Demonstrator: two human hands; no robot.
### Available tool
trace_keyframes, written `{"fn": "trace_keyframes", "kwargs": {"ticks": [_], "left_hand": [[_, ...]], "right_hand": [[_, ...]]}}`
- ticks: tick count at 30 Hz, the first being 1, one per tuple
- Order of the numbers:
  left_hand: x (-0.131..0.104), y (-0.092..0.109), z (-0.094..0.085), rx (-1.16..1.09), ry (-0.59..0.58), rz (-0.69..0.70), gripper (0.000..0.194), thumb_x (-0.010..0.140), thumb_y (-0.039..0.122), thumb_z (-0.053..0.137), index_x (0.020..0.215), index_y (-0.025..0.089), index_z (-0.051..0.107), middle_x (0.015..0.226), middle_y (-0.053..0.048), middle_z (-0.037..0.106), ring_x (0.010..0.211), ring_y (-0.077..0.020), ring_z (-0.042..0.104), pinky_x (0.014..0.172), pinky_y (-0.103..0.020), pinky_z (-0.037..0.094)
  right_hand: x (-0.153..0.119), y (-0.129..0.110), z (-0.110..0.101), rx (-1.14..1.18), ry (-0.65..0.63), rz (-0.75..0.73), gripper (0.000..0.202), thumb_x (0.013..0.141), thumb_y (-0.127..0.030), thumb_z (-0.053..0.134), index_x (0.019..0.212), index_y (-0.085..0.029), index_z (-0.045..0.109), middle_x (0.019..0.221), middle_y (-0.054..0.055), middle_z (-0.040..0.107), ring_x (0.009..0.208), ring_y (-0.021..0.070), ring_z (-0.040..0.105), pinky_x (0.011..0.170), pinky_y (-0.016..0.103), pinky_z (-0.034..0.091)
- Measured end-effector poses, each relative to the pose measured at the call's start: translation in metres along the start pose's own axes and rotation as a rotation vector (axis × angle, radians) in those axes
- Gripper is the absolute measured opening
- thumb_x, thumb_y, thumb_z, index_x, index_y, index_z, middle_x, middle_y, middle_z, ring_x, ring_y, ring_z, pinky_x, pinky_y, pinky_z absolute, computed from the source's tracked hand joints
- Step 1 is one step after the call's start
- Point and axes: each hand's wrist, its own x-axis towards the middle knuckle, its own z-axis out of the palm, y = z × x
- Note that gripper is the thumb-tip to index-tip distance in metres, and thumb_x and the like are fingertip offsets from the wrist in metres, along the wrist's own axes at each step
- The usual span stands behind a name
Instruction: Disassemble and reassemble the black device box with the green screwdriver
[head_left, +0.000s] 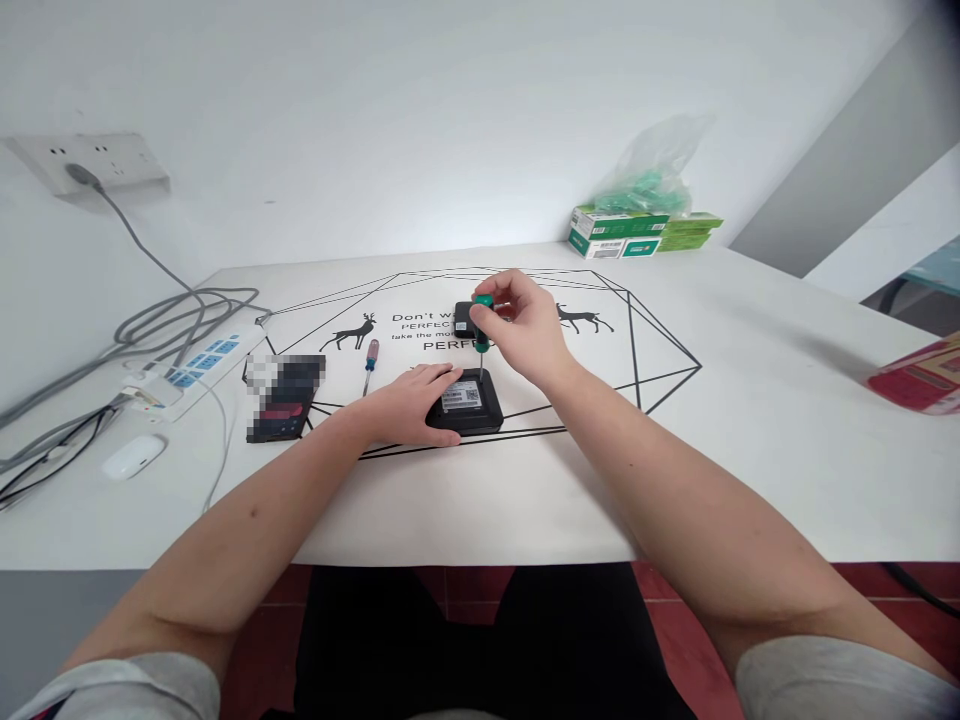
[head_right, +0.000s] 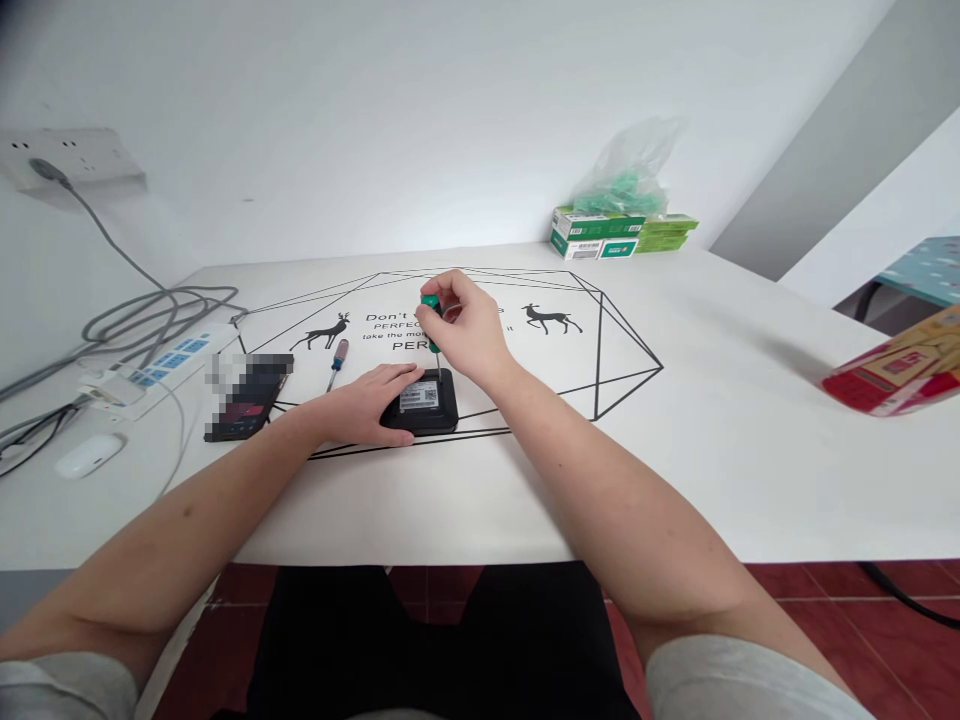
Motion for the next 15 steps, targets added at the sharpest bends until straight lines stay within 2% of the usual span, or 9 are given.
{"fn": "trace_keyframes", "kwargs": {"ticks": [7,12,15], "left_hand": [[0.001,-0.001,0.001,-0.001,0.006,-0.001,0.107,0.09,0.074,0.067,0.174,0.022,0.025,0.181,-0.018,0.026,0.165,-0.0398,0.027,0.133,-0.052,0.027],[0.0,0.002,-0.002,0.002,-0.003,-0.001,0.107,0.091,0.073,0.067,0.174,0.02,0.026,0.181,-0.019,0.026,0.166,-0.0395,0.027,0.133,-0.052,0.028],[0.0,0.001,-0.001,0.006,0.025,0.017,0.104,0.09,0.071,0.069,0.173,0.022,0.028,0.18,-0.017,0.029,0.164,-0.0393,0.03,0.132,-0.052,0.03]], "right_hand": [[-0.003,0.003,-0.002,0.214,-0.134,-0.01,0.017,0.08,-0.019,0.059,0.093,-0.024,0.07,0.093,0.002,0.077,0.086,0.0195,0.073,0.076,0.039,0.06],[-0.002,0.014,-0.002,0.278,-0.148,-0.095,0.02,0.084,-0.02,0.057,0.094,-0.026,0.074,0.111,0.003,0.068,0.092,0.0182,0.074,0.083,0.041,0.062],[-0.002,0.02,0.0,0.381,-0.172,-0.034,0.019,0.089,-0.024,0.054,0.096,-0.026,0.072,0.109,0.003,0.065,0.093,0.0191,0.075,0.083,0.042,0.062]]}}
